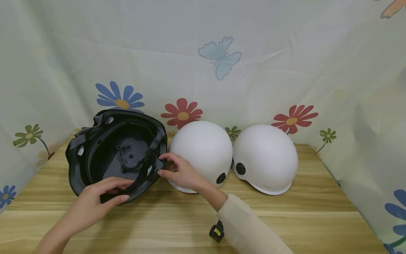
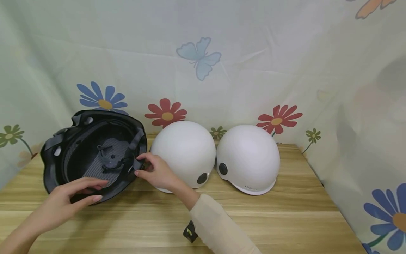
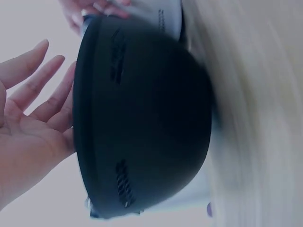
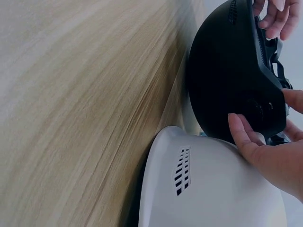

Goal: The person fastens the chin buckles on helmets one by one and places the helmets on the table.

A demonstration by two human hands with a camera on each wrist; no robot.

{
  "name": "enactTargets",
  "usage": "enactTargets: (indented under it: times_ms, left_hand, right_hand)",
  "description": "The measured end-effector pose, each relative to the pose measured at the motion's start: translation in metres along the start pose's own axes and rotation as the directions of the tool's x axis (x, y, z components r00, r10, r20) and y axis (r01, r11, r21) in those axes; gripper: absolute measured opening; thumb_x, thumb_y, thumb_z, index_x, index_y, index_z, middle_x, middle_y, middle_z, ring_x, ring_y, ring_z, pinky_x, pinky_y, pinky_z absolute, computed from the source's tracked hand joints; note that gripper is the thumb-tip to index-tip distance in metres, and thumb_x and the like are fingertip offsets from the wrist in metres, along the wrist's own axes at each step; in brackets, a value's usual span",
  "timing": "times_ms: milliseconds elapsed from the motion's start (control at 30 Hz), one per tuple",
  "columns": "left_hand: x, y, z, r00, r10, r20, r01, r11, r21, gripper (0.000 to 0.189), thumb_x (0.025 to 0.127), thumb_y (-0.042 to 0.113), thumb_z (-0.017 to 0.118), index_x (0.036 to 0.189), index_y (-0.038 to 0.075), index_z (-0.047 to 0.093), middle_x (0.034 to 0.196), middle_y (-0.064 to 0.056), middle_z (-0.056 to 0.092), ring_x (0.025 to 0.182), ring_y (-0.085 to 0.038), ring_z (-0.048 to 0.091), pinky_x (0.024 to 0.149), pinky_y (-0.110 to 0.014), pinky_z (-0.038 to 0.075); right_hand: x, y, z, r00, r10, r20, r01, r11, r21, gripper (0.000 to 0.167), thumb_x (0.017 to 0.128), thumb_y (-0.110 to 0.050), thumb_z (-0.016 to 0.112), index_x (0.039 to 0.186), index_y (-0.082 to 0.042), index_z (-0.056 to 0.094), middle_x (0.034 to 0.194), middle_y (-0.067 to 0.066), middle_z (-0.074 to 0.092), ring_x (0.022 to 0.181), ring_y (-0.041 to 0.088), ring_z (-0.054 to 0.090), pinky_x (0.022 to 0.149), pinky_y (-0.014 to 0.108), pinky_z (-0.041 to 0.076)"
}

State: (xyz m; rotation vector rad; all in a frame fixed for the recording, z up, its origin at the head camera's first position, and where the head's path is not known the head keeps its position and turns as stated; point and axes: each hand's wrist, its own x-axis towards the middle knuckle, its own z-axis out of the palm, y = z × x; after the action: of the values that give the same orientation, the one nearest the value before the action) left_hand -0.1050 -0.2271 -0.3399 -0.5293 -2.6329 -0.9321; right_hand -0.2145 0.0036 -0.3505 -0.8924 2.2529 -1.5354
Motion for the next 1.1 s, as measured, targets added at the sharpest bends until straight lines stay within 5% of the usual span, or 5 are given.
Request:
enactTargets:
  times_ms: [500, 667, 867, 967, 1100]
  left_hand:
    - [0.018, -0.018, -0.047, 0.965, -0.106, -0.238, 0.093, 0.993, -0.067, 0.034, 0.086, 0.004, 0.062, 0.119, -0.001, 0.057, 0.104, 0.021, 0.05, 0.091, 0.011, 0.047, 0.072, -0.001, 0.037]
    - [0.025, -0.023, -0.059, 0.906, -0.289, -0.31, 0.285, 0.957, -0.058, 0.04, 0.09, 0.018, 0.058, 0.126, 0.001, 0.052, 0.106, 0.012, 0.048, 0.09, 0.013, 0.041, 0.07, 0.001, 0.034]
    - [0.026, -0.034, -0.069, 0.823, -0.478, -0.307, 0.493, 0.869, -0.032, 0.053, 0.094, 0.035, 0.049, 0.139, 0.01, 0.038, 0.13, -0.018, 0.041, 0.109, -0.038, 0.047, 0.08, -0.032, 0.046]
    - [0.026, -0.041, -0.073, 0.827, -0.49, -0.275, 0.502, 0.864, -0.031, 0.057, 0.094, 0.036, 0.047, 0.142, 0.01, 0.032, 0.137, -0.023, 0.034, 0.115, -0.048, 0.039, 0.085, -0.056, 0.038]
    - [0.025, -0.05, -0.075, 0.864, -0.472, -0.175, 0.47, 0.881, -0.057, 0.062, 0.094, 0.037, 0.046, 0.146, 0.01, 0.022, 0.145, -0.025, 0.021, 0.127, -0.047, 0.021, 0.09, -0.063, 0.028]
  right_hand:
    - [-0.005, 0.0, -0.005, 1.0, -0.008, 0.029, 0.009, 1.0, -0.028, 0.035, 0.087, -0.004, 0.061, 0.121, -0.006, 0.051, 0.1, 0.011, 0.057, 0.094, 0.021, 0.059, 0.077, 0.019, 0.046]
    - [-0.009, -0.006, -0.006, 0.999, -0.021, 0.026, 0.022, 0.998, -0.067, 0.034, 0.086, 0.0, 0.059, 0.12, -0.004, 0.052, 0.101, 0.013, 0.058, 0.09, 0.021, 0.06, 0.075, 0.018, 0.044]
    - [-0.014, -0.022, -0.009, 1.0, -0.012, 0.028, 0.014, 0.996, -0.084, 0.033, 0.085, 0.007, 0.056, 0.118, 0.003, 0.051, 0.102, 0.02, 0.057, 0.088, 0.027, 0.058, 0.072, 0.019, 0.043]
    - [-0.008, -0.006, -0.008, 1.0, -0.012, 0.029, 0.014, 0.995, -0.095, 0.035, 0.086, 0.003, 0.058, 0.119, -0.002, 0.052, 0.102, 0.014, 0.058, 0.086, 0.021, 0.058, 0.07, 0.018, 0.043]
    - [-0.007, -0.003, -0.008, 0.999, -0.01, 0.033, 0.013, 0.995, -0.096, 0.036, 0.085, 0.001, 0.06, 0.12, -0.005, 0.053, 0.101, 0.011, 0.057, 0.084, 0.017, 0.058, 0.07, 0.019, 0.044]
